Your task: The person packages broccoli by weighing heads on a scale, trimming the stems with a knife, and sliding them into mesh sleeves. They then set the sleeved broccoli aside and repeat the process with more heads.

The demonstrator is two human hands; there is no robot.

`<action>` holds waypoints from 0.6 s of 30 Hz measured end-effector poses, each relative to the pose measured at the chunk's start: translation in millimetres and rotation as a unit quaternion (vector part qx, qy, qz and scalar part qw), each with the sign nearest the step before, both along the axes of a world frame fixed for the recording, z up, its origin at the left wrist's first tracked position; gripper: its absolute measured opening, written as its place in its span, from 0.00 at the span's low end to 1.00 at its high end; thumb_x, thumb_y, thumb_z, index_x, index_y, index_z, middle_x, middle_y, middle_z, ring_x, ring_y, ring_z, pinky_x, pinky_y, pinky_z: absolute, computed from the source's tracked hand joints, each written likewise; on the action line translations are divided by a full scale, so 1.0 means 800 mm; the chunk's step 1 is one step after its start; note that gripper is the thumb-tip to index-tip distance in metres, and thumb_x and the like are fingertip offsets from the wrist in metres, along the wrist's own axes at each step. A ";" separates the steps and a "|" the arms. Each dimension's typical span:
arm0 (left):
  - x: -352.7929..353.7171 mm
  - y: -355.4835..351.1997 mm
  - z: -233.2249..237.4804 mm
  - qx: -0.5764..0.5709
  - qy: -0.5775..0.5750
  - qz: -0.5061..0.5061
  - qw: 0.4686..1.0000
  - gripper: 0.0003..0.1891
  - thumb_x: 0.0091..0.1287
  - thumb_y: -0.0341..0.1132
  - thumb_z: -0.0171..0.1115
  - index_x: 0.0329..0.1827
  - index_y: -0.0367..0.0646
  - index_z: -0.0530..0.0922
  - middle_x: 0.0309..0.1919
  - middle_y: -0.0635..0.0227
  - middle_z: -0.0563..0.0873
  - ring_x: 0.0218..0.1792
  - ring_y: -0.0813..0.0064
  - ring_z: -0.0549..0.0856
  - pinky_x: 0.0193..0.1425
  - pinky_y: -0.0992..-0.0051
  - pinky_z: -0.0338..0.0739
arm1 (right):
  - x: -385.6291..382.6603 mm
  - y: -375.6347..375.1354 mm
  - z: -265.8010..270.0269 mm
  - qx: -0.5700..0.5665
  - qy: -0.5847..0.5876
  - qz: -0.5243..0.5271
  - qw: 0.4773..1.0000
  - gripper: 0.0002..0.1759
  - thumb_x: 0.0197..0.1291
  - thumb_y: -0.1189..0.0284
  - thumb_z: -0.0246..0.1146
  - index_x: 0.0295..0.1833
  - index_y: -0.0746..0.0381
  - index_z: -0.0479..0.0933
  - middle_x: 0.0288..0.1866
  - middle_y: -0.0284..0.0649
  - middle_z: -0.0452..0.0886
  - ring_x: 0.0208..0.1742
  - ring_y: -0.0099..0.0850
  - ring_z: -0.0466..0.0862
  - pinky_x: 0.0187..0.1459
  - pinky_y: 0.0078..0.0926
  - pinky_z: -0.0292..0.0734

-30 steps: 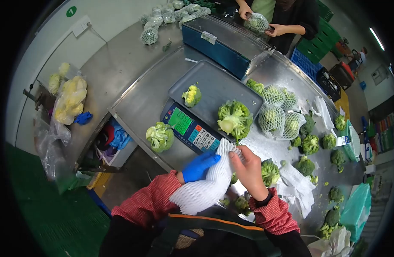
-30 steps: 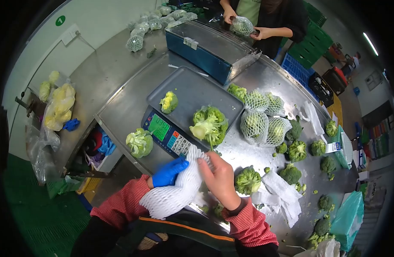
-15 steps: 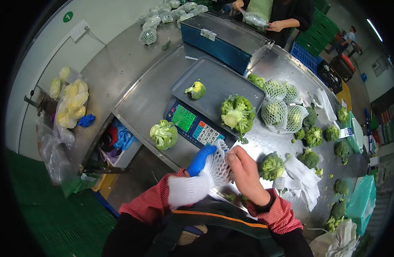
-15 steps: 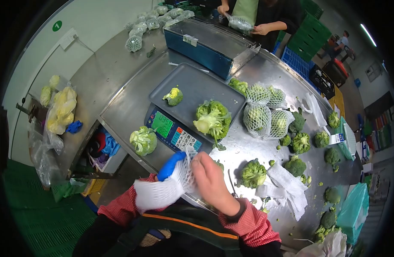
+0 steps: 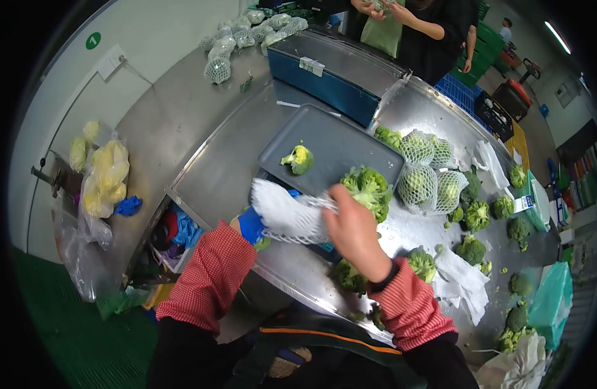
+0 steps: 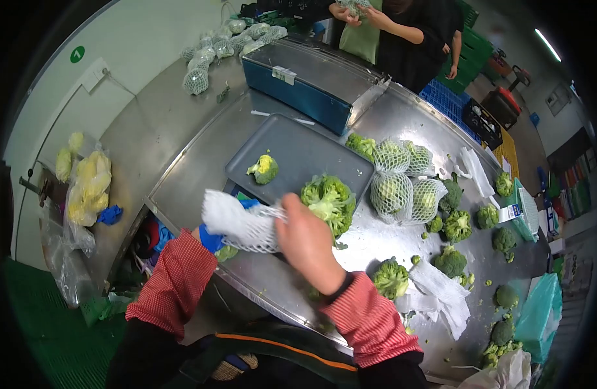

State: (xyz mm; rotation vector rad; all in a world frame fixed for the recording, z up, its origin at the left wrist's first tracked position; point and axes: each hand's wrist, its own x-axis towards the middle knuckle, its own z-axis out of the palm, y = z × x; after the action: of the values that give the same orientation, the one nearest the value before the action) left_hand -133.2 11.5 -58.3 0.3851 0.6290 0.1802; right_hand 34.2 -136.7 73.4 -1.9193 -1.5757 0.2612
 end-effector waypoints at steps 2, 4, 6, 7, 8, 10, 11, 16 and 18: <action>-0.001 0.024 -0.005 0.143 -0.024 0.096 0.985 0.18 0.72 0.42 0.49 0.60 0.42 0.71 0.55 0.62 0.79 0.47 0.67 0.82 0.52 0.67 0.77 | -0.021 0.049 0.008 -0.044 -0.109 0.008 0.993 0.23 0.55 0.71 0.58 0.57 0.63 0.65 0.34 0.51 0.80 0.31 0.46 0.83 0.28 0.37 0.78; 0.002 0.038 -0.041 0.237 -0.009 0.130 0.963 0.19 0.72 0.41 0.49 0.60 0.40 0.70 0.54 0.61 0.79 0.47 0.65 0.82 0.53 0.67 0.77 | -0.036 0.105 -0.004 -0.060 -0.159 -0.026 0.985 0.22 0.56 0.71 0.57 0.57 0.61 0.65 0.33 0.51 0.79 0.30 0.44 0.84 0.26 0.36 0.78; -0.003 0.035 -0.042 0.223 -0.013 0.139 0.965 0.19 0.71 0.40 0.50 0.61 0.40 0.70 0.53 0.61 0.79 0.47 0.65 0.82 0.53 0.67 0.78 | -0.037 0.139 -0.034 -0.077 -0.205 -0.042 0.975 0.23 0.56 0.71 0.55 0.59 0.59 0.65 0.32 0.51 0.79 0.29 0.42 0.84 0.23 0.35 0.78; -0.011 0.024 -0.032 0.161 -0.021 0.130 0.978 0.19 0.70 0.39 0.51 0.61 0.39 0.70 0.53 0.61 0.79 0.47 0.66 0.82 0.53 0.67 0.78 | -0.036 0.150 -0.053 -0.086 -0.225 -0.041 0.970 0.24 0.57 0.71 0.55 0.60 0.58 0.66 0.32 0.51 0.79 0.27 0.41 0.84 0.22 0.34 0.78; -0.019 0.006 -0.009 0.097 -0.030 0.120 0.988 0.19 0.70 0.38 0.51 0.60 0.39 0.70 0.52 0.61 0.80 0.47 0.66 0.82 0.53 0.68 0.78 | -0.035 0.161 -0.071 -0.097 -0.244 -0.039 0.964 0.25 0.57 0.71 0.54 0.62 0.57 0.66 0.33 0.51 0.79 0.26 0.39 0.84 0.20 0.33 0.78; -0.035 -0.025 0.030 -0.035 -0.046 0.102 0.993 0.18 0.69 0.35 0.52 0.60 0.39 0.70 0.51 0.61 0.80 0.47 0.67 0.82 0.52 0.69 0.78 | -0.030 0.167 -0.087 -0.112 -0.217 -0.015 0.970 0.19 0.56 0.70 0.55 0.55 0.58 0.68 0.32 0.53 0.78 0.25 0.40 0.83 0.19 0.34 0.77; -0.040 -0.032 0.035 -0.102 -0.056 0.094 0.989 0.18 0.68 0.34 0.53 0.60 0.39 0.71 0.50 0.62 0.80 0.47 0.68 0.82 0.52 0.69 0.78 | -0.031 0.162 -0.083 -0.104 -0.199 -0.006 0.974 0.17 0.57 0.70 0.55 0.53 0.58 0.68 0.32 0.53 0.78 0.25 0.41 0.83 0.19 0.35 0.77; -0.045 -0.015 0.019 0.160 -0.039 0.173 0.971 0.18 0.67 0.33 0.53 0.60 0.40 0.71 0.50 0.59 0.80 0.49 0.66 0.81 0.54 0.70 0.78 | -0.048 0.100 -0.035 0.024 0.002 0.030 0.999 0.18 0.59 0.66 0.56 0.51 0.59 0.61 0.29 0.55 0.78 0.24 0.51 0.80 0.25 0.45 0.75; -0.041 0.003 -0.016 0.186 -0.060 0.227 0.954 0.18 0.68 0.37 0.53 0.59 0.40 0.72 0.50 0.60 0.80 0.50 0.65 0.81 0.56 0.68 0.77 | -0.049 0.072 -0.023 0.020 0.113 0.008 0.993 0.21 0.60 0.67 0.56 0.55 0.61 0.59 0.25 0.54 0.78 0.25 0.54 0.79 0.27 0.47 0.73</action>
State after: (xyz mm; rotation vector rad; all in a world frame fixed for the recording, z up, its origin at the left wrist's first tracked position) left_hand -166.0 13.8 -70.9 0.5835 0.5562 0.7656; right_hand -4.8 -78.7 54.7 -1.7789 -1.4350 0.4355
